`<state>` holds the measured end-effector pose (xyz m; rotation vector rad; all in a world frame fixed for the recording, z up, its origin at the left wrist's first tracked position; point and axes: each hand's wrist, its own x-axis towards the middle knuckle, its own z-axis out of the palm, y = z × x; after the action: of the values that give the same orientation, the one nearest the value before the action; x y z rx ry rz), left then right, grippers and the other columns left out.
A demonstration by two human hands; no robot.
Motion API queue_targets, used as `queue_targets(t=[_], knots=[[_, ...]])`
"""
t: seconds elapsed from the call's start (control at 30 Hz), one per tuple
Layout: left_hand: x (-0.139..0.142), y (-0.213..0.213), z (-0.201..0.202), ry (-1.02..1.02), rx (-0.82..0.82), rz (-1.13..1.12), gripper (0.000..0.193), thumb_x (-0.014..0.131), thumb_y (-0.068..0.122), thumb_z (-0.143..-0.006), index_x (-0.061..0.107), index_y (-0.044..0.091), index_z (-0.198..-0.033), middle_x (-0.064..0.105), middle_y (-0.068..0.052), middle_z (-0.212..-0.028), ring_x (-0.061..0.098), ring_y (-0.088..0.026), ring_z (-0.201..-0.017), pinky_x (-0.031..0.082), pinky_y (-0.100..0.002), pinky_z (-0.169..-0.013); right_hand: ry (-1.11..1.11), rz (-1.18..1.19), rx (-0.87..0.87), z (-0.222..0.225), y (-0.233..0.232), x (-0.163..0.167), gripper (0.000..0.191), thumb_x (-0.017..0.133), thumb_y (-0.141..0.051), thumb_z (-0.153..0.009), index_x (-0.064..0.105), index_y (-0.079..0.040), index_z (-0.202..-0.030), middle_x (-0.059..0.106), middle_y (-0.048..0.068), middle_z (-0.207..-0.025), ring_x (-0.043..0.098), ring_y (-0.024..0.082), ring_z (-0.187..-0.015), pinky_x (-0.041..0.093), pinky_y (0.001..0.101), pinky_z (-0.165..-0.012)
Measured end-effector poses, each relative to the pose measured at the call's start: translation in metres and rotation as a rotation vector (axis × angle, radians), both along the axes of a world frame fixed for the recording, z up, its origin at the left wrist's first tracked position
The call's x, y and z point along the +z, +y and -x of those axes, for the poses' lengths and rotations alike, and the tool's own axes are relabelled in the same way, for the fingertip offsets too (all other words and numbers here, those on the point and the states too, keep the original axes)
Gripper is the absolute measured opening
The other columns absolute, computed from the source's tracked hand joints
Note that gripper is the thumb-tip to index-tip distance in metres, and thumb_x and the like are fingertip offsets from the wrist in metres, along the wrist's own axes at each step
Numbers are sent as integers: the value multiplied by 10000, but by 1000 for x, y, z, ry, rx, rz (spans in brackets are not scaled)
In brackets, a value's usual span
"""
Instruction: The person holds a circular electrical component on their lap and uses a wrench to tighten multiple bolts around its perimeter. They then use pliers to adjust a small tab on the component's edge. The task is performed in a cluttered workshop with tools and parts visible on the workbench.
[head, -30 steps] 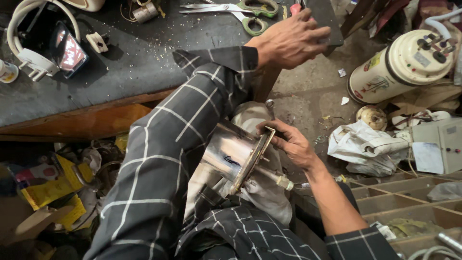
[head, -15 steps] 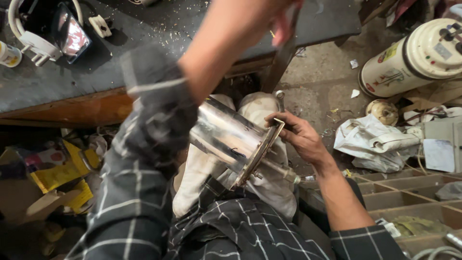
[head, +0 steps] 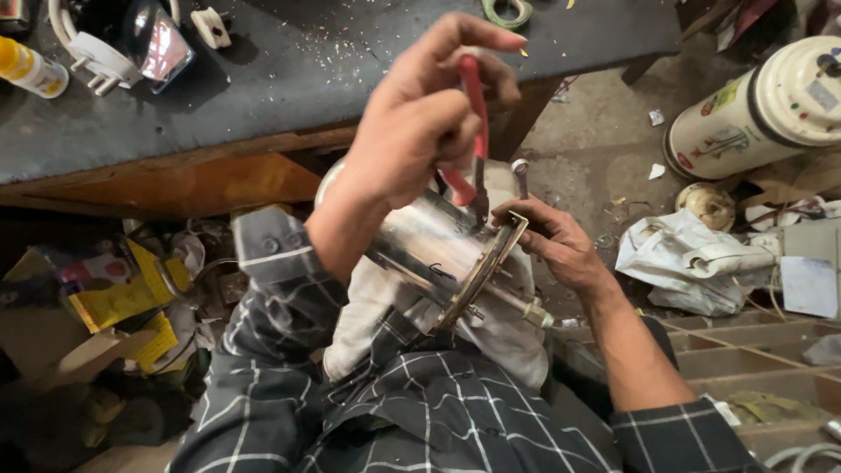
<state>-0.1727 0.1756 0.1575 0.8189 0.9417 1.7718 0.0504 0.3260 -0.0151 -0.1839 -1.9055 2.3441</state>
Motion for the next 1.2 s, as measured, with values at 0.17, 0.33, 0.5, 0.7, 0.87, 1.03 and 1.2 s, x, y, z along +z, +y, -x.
queue_targets(t=[0.17,0.33,0.5,0.7,0.87,1.03,1.2], knots=[[2,3,-1,32,70,-77,494,413,-154,-938,492,-61,-1417,603,-192,-1143,396,-87,-532,319,-234,-465,21,24,-17,0,2,-2,416,673,-248,-994,614,-12,-1332,689,26,-1189,633,100,-1116,495,237,-964],[40,-38,6,-73,72,-67,623,374,-124,-912,424,0,-1520,595,-223,-1171,332,-52,-474,293,-211,-429,-64,61,-50,0,4,-7,413,685,-234,-988,642,-11,-1334,689,16,-1140,599,81,-989,452,209,-809],[38,-93,-7,-95,42,-62,587,354,-79,-921,424,-51,-1503,600,-241,-1129,320,-30,-434,285,-190,-377,-73,2,-47,-3,6,-9,394,679,-228,-995,649,-16,-1325,684,15,-1132,576,81,-962,453,215,-815],[-17,-174,-32,-224,8,-5,525,428,-63,-851,454,-94,-1375,617,-291,-1161,354,-55,-458,304,-231,-393,-71,6,-71,-5,4,-7,393,683,-230,-1001,658,-6,-1323,684,28,-1169,592,112,-1042,464,249,-891],[-84,-203,-95,-337,178,323,509,477,-60,-848,463,-51,-1356,609,-258,-1239,447,-71,-527,399,-238,-484,-47,132,-59,-5,2,-4,411,679,-242,-1003,623,-5,-1334,681,39,-1206,619,132,-1120,496,275,-986],[-130,-193,-129,66,346,397,764,512,-128,-918,259,52,-1617,579,-179,-1299,470,-60,-677,424,-203,-630,-7,61,-38,-6,2,-4,417,679,-247,-1012,628,-3,-1346,681,43,-1216,619,133,-1121,495,269,-984],[-114,-184,-122,-109,324,295,744,401,-128,-924,301,17,-1647,595,-216,-1281,565,-34,-785,466,-190,-677,-27,79,-32,-7,2,-5,430,695,-257,-996,625,-8,-1339,680,35,-1207,622,129,-1116,504,267,-976]])
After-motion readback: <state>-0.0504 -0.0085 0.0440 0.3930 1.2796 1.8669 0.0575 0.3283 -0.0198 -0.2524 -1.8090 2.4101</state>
